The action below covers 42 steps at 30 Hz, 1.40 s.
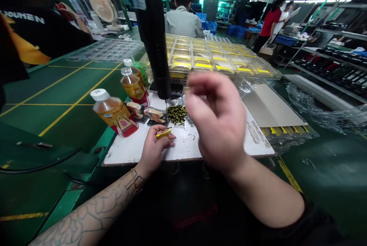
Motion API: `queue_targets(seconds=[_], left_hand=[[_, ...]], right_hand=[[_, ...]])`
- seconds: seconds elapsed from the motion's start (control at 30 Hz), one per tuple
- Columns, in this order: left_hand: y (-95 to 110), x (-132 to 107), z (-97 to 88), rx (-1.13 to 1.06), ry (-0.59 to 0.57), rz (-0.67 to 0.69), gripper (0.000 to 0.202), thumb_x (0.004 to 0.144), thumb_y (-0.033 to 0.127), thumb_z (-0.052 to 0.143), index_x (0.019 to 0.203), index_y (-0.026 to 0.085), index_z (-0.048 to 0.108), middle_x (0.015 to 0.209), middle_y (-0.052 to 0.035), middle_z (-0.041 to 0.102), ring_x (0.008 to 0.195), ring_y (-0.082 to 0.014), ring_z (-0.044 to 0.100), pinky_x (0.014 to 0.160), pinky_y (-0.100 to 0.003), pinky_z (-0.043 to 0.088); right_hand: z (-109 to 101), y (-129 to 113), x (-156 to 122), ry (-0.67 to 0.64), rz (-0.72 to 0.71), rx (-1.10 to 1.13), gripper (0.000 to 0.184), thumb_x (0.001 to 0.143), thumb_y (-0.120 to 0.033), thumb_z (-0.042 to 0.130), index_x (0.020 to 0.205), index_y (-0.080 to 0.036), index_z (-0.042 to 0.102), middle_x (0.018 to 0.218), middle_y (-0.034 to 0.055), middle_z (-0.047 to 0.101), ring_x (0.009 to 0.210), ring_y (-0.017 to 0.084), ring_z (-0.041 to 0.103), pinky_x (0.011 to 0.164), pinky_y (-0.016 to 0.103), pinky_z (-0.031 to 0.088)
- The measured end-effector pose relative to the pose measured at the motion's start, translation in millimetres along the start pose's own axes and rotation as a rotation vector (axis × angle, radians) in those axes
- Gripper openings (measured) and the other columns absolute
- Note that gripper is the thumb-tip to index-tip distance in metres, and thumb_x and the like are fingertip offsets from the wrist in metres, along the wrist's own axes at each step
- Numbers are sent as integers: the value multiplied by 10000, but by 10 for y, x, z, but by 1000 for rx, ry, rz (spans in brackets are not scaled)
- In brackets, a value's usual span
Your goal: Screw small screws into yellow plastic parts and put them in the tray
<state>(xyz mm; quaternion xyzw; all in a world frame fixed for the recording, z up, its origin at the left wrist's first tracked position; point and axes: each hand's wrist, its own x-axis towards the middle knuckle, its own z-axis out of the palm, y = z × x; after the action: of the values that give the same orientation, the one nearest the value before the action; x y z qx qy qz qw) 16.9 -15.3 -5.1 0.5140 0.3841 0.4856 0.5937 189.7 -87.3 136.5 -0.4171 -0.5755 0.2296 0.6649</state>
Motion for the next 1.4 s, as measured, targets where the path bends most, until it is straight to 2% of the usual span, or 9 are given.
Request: queue_targets(seconds=[0.1,0.2,0.3,0.5,0.67,0.87,1.0,1.13,1.4], left_hand=[[30,-4,0,-13,17,-10,346,822,204,589,1128,209,428,889,-3,630,884,-171,648,727,-300,561],[64,7,-21,2,0,-33,354,799,196,595,1111,211,429,811,31,615,683,-134,603,600,-250,508],[86,20,-34,29,-13,-40,332,825,253,637,1090,214,440,749,59,586,581,-112,542,547,-228,457],[93,15,24,82,-35,-57,322,798,240,720,1042,191,515,847,23,589,669,-107,565,612,-225,454],[76,40,38,110,-79,-107,338,813,246,732,1068,198,514,887,12,581,756,-123,592,638,-221,460],[54,69,9,179,-114,-144,328,844,276,726,1088,196,521,868,-3,624,768,-134,612,660,-234,488],[39,46,29,189,-89,-137,363,831,286,749,1098,195,521,913,-37,679,825,-164,661,691,-259,523],[32,13,50,208,-40,-109,413,821,275,772,1145,192,528,973,-59,700,838,-160,662,715,-268,548],[38,-9,4,204,-195,-72,500,819,248,787,1234,204,513,910,-12,657,801,-146,659,653,-243,519]], right_hand=[[441,193,831,-136,-96,-44,565,946,-569,536,1417,-268,456,1326,64,521,1276,208,539,960,329,498],[604,266,1148,-233,-78,25,638,865,-647,610,1349,-248,491,1209,46,586,1136,178,603,883,290,504],[533,345,1012,-201,-16,63,532,815,-474,732,1237,-215,539,992,27,606,909,126,612,787,263,504],[331,889,601,-93,296,177,485,761,-222,628,1235,-199,525,726,-24,538,609,86,510,620,253,434],[393,1245,627,24,269,279,325,740,-291,620,1035,-209,511,624,-46,476,501,78,448,544,262,380],[455,1409,682,-50,300,305,303,810,-425,695,881,-194,511,618,-33,473,492,78,434,500,260,349],[416,1304,678,-76,248,402,252,830,-368,677,875,-191,503,570,-46,454,461,78,426,466,240,341],[335,932,638,-196,224,600,254,857,-389,626,840,-185,475,530,-52,437,413,73,404,428,213,332],[319,589,529,-432,360,691,336,795,-457,655,849,-187,462,511,-58,428,399,63,361,401,188,316]])
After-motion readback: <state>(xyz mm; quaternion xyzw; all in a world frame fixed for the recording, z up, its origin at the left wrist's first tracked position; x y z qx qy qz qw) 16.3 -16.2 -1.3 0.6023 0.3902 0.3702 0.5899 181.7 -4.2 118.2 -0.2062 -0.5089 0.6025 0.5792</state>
